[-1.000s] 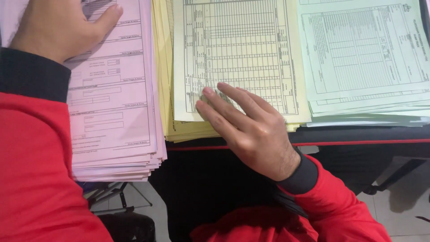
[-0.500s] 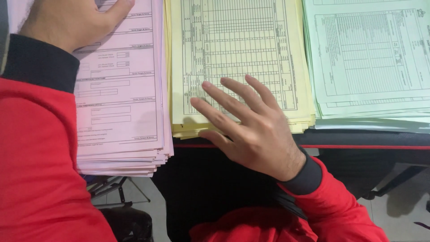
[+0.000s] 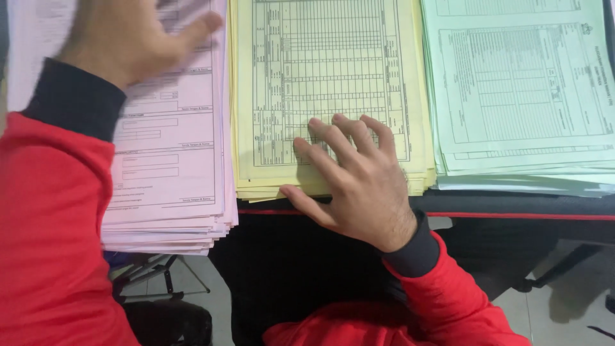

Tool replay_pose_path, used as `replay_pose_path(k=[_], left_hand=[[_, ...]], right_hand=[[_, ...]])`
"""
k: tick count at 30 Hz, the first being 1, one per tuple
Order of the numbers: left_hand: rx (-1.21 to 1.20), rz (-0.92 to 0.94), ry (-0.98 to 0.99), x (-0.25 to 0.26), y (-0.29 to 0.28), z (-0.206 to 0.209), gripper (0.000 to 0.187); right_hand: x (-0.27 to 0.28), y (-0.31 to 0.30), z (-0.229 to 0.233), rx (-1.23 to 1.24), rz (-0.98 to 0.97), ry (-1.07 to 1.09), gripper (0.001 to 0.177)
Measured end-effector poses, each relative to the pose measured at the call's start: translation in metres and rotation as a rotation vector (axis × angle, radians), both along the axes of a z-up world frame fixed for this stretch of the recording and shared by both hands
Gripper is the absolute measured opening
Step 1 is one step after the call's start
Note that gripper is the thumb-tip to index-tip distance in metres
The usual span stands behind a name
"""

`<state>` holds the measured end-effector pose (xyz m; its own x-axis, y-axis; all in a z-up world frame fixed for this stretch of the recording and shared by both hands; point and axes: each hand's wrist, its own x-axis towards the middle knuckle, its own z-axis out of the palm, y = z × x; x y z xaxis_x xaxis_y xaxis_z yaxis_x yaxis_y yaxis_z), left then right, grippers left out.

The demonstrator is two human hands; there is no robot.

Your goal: Sorting and flipping through stacks of pink, yellow, and green paper forms on a desk.

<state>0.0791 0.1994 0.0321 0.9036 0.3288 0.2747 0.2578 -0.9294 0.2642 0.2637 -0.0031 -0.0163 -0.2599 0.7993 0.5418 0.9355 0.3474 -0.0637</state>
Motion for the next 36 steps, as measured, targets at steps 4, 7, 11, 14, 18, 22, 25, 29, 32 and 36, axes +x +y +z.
replay_pose_path(k=[4, 7, 11, 14, 18, 22, 25, 29, 32, 36], left_hand=[[0.066, -0.053, 0.041, 0.015, -0.002, -0.015, 0.047], [0.122, -0.068, 0.066, 0.018, -0.001, -0.026, 0.037], [0.13, -0.046, 0.006, 0.02, 0.002, -0.028, 0.027], [0.072, -0.001, 0.07, 0.02, -0.002, -0.025, 0.034], [0.073, -0.026, 0.037, 0.019, -0.001, -0.027, 0.032], [0.077, -0.018, 0.055, 0.018, 0.0, -0.028, 0.032], [0.095, -0.012, 0.088, 0.018, -0.001, -0.027, 0.032], [0.153, 0.019, 0.12, 0.02, -0.003, -0.027, 0.031], [0.14, -0.02, 0.04, 0.022, 0.0, -0.034, 0.03], [-0.229, 0.008, -0.007, 0.024, -0.003, -0.064, 0.038]], right_hand=[[0.0, 0.0, 0.002, -0.015, -0.01, -0.005, 0.044], [-0.001, -0.003, 0.001, -0.067, -0.017, 0.018, 0.045], [0.001, -0.01, 0.0, -0.167, -0.053, 0.023, 0.058], [0.001, -0.023, 0.002, -0.195, -0.117, -0.027, 0.061], [0.009, -0.043, 0.004, -0.194, -0.142, -0.029, 0.059], [0.036, -0.067, 0.016, -0.258, 0.029, 0.082, 0.045], [0.079, -0.096, 0.02, -0.226, 0.155, 0.431, 0.027], [0.145, -0.151, -0.017, 0.102, -0.44, 0.58, 0.011], [0.196, -0.156, -0.015, 0.124, -0.567, 0.116, 0.021], [0.245, -0.149, -0.029, 0.121, -0.72, 0.083, 0.031]])
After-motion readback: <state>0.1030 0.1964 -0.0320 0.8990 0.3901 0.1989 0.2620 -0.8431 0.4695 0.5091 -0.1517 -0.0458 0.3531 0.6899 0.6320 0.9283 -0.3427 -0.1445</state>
